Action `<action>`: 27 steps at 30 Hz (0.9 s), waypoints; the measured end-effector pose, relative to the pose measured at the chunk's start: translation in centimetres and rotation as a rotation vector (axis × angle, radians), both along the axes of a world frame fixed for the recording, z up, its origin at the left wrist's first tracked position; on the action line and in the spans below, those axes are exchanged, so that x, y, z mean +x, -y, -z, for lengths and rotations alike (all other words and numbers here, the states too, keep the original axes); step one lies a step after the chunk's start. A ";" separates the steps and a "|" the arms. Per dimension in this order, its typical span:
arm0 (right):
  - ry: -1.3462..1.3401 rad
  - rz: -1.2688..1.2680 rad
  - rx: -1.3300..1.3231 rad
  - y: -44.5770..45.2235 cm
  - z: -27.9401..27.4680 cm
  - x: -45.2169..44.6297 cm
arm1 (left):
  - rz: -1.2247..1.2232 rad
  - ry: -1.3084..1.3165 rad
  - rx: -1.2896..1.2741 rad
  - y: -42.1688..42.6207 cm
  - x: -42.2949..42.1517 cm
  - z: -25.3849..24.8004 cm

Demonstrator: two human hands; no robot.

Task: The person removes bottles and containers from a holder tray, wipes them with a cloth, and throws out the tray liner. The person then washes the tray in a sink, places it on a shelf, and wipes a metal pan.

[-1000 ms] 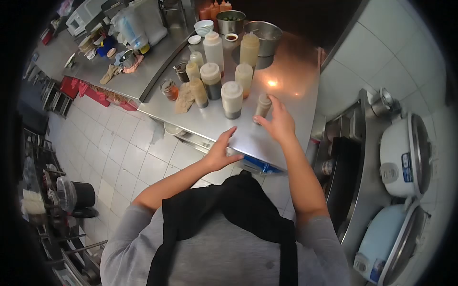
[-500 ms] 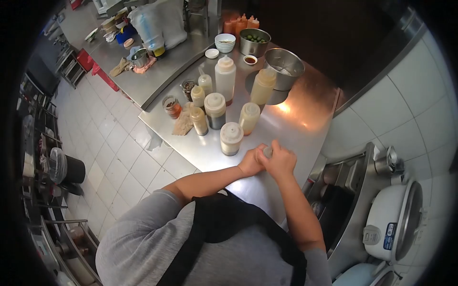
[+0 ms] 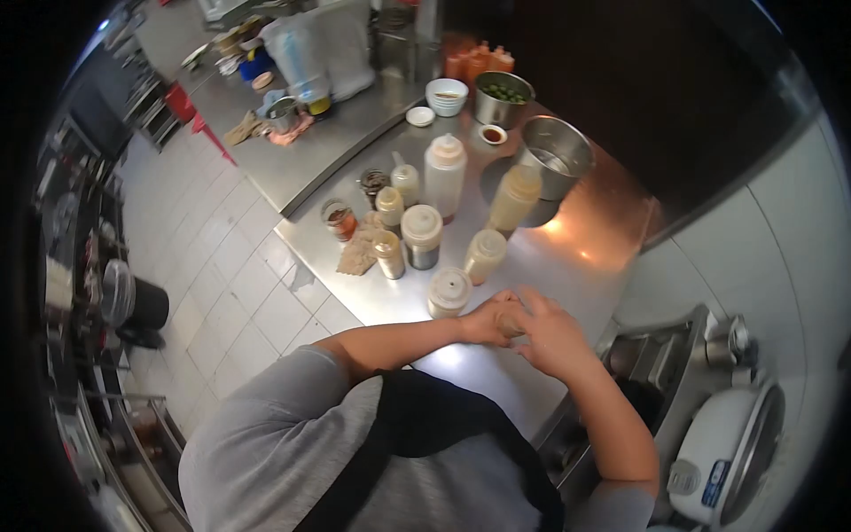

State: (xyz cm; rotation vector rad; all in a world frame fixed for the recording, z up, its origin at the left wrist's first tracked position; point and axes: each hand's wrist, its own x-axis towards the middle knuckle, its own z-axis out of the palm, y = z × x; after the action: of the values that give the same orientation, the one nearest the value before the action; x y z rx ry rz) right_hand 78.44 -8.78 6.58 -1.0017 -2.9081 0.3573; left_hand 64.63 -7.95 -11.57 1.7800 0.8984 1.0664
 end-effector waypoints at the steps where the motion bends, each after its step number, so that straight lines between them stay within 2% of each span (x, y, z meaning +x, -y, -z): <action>1: 0.111 0.171 -0.040 -0.1 -0.3 -0.9 | -0.104 -0.025 0.011 -0.2 0.2 -0.1; 2: 0.222 0.348 -0.076 -0.3 -0.3 -1.7 | -0.202 -0.052 0.023 -0.5 0.5 -0.1; 5: 0.324 0.418 -0.142 -4.2 1.7 -2.2 | -0.484 0.001 -0.058 -1.8 2.3 -0.4; 8: 0.012 0.089 0.073 -7.9 4.0 -0.1 | -0.713 0.028 -0.133 -3.6 4.4 0.2; 11: 0.121 0.372 0.085 -8.2 1.6 -2.4 | -0.845 0.018 -0.127 -5.8 6.5 1.1; 13: 0.229 0.455 0.015 -9.4 1.5 -3.3 | -0.924 0.008 -0.093 -6.7 7.4 1.1; 14: 0.282 0.493 -0.018 -10.1 1.6 -3.4 | -0.936 -0.002 -0.152 -7.0 7.7 1.0; 17: -0.020 0.148 0.087 -12.1 3.4 -1.1 | -0.913 -0.060 -0.386 -6.9 7.2 -1.2; 18: 0.046 0.293 0.102 -11.2 2.4 -1.9 | -0.928 -0.067 -0.389 -6.9 7.2 -1.2; 21: 0.326 0.493 -0.008 -12.0 2.5 -3.7 | -0.962 -0.070 -0.346 -6.9 7.5 -0.8; 24: 0.089 0.238 0.049 -12.0 2.6 -2.6 | -0.954 -0.052 -0.392 -7.0 7.1 -1.4; 27: -0.225 0.220 -0.030 -11.4 3.2 -1.5 | -0.945 -0.051 -0.371 -7.2 6.8 -1.0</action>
State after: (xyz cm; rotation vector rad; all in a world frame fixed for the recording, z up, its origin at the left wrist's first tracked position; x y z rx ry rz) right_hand 76.90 2.59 3.35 -1.1866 -2.5717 0.4681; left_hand 71.47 -0.73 -10.53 1.0483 1.9211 1.2874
